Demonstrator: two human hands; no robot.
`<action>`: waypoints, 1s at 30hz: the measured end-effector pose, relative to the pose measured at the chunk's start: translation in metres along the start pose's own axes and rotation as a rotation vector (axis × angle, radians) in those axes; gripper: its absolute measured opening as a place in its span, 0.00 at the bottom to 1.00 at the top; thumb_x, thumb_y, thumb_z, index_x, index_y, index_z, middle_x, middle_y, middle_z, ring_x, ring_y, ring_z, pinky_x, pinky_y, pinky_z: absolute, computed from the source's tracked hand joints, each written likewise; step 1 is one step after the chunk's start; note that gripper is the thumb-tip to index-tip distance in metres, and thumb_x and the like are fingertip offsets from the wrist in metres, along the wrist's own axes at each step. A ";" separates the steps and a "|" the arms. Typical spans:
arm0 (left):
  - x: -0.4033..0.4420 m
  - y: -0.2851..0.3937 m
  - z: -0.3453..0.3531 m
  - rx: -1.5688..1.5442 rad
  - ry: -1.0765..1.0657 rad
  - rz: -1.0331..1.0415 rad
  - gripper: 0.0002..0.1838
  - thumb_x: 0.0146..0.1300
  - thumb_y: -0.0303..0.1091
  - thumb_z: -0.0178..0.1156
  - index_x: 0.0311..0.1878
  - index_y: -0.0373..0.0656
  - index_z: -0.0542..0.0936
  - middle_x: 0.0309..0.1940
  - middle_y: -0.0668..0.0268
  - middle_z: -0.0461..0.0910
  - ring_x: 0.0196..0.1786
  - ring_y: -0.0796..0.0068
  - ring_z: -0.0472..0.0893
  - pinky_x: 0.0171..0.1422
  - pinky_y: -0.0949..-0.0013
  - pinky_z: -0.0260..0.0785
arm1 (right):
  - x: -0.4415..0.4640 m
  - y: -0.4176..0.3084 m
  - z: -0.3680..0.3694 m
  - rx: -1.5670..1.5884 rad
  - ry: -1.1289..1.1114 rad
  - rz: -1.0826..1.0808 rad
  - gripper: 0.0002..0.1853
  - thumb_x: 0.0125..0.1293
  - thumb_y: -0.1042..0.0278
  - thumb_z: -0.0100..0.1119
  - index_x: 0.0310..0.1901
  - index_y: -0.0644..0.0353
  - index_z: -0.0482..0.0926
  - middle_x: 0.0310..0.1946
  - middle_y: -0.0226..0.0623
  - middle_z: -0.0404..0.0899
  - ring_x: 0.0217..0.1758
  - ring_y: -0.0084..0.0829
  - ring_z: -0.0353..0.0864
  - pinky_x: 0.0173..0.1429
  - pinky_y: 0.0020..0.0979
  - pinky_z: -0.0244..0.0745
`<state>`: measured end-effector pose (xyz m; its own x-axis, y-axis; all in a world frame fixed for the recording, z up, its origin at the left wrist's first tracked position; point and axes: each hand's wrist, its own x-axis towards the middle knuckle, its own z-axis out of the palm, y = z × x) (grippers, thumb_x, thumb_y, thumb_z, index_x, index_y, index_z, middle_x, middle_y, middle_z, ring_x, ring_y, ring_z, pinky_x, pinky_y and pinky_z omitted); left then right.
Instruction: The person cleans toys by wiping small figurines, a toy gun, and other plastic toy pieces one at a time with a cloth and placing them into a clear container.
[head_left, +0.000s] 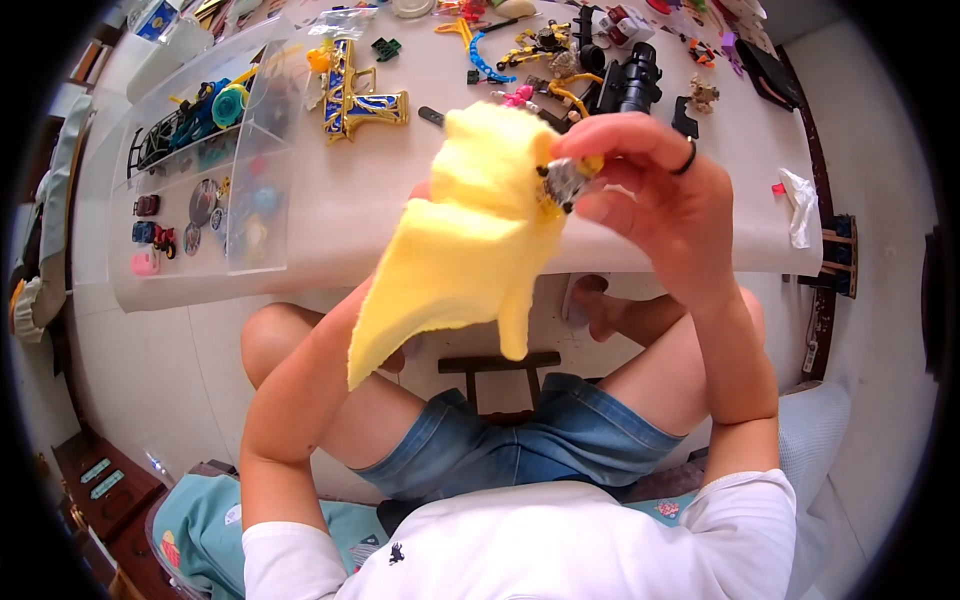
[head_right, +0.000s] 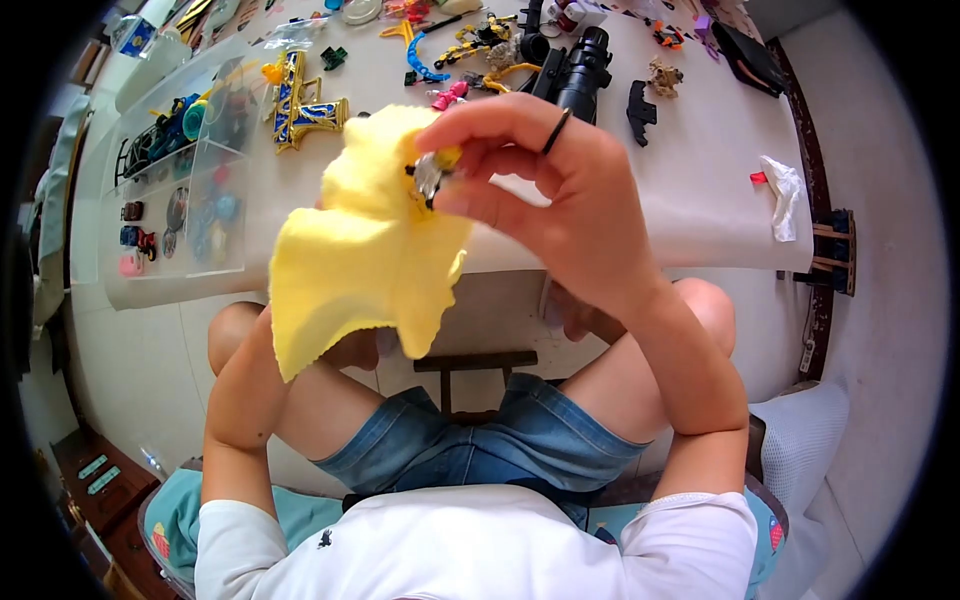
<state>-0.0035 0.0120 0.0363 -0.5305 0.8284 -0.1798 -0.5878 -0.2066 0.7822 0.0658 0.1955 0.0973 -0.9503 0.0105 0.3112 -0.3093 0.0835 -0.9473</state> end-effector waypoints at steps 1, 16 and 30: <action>-0.002 -0.001 -0.003 -0.038 -0.004 -0.023 0.21 0.51 0.29 0.63 0.48 0.40 0.71 0.38 0.68 0.76 0.38 0.82 0.76 0.40 0.74 0.70 | 0.001 0.001 -0.002 0.100 0.030 0.040 0.15 0.53 0.80 0.60 0.44 0.65 0.74 0.41 0.34 0.75 0.42 0.19 0.73 0.47 0.20 0.71; -0.001 0.009 0.006 0.151 0.038 0.198 0.19 0.50 0.29 0.64 0.46 0.38 0.73 0.38 0.67 0.77 0.39 0.80 0.76 0.41 0.74 0.70 | 0.002 0.006 0.003 0.021 -0.099 0.027 0.14 0.52 0.73 0.63 0.42 0.60 0.78 0.38 0.30 0.69 0.35 0.16 0.71 0.39 0.16 0.70; 0.001 0.010 0.006 0.020 0.119 0.130 0.18 0.49 0.28 0.64 0.45 0.36 0.74 0.37 0.67 0.77 0.37 0.83 0.76 0.39 0.76 0.69 | 0.003 0.003 0.008 -0.370 -0.068 -0.112 0.24 0.47 0.70 0.67 0.49 0.58 0.74 0.40 0.34 0.72 0.35 0.23 0.73 0.41 0.22 0.71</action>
<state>-0.0060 0.0139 0.0478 -0.6708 0.7274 -0.1447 -0.4974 -0.2965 0.8153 0.0618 0.1876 0.0949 -0.9152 -0.0844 0.3939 -0.3896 0.4345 -0.8120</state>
